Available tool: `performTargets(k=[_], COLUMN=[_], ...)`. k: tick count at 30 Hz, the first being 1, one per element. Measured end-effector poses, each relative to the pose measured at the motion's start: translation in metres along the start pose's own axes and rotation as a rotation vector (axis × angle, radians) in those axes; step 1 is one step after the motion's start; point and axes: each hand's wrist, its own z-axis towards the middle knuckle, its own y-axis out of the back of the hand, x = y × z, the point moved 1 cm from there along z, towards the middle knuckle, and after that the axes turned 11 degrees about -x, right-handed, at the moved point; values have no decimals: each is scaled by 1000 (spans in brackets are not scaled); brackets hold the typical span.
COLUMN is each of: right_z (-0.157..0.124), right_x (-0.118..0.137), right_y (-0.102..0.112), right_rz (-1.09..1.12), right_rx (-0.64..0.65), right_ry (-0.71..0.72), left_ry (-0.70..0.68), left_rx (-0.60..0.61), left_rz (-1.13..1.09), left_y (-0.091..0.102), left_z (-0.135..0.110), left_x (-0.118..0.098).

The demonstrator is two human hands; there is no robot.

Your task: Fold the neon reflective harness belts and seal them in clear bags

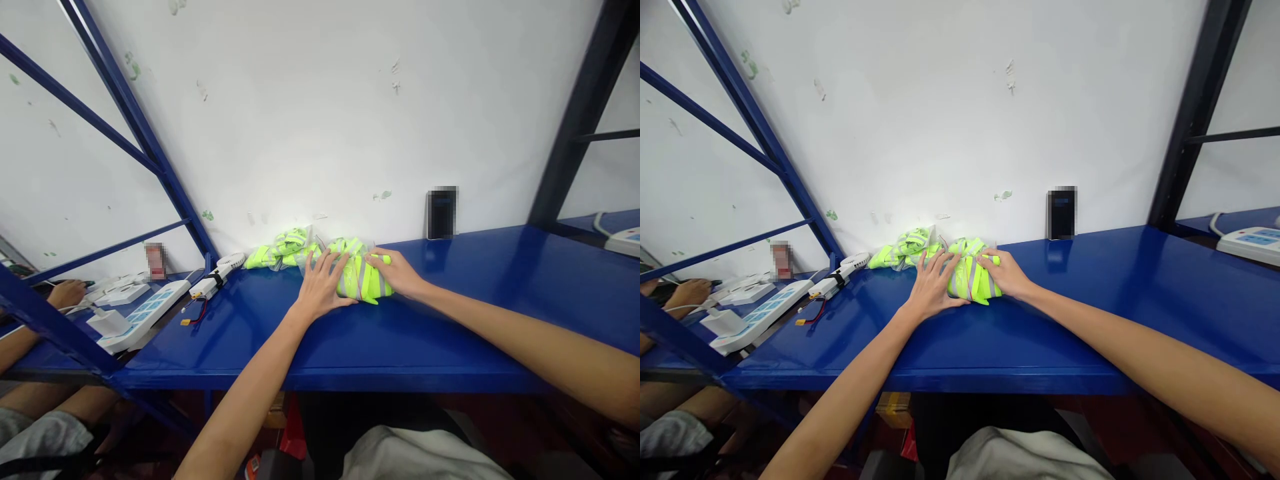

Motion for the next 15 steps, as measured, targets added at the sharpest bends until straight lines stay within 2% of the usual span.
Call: performTargets(k=[6, 15], right_z=[-2, -5], right_x=[5, 11], right_y=[-2, -3], right_rz=[-42, -120], right_rx=[30, 32], right_ry=[133, 208], left_ry=[-34, -35], left_rx=[-46, -54], left_rz=[-18, -20], left_y=[1, 5], left_z=[-1, -1], left_x=[-2, -7])
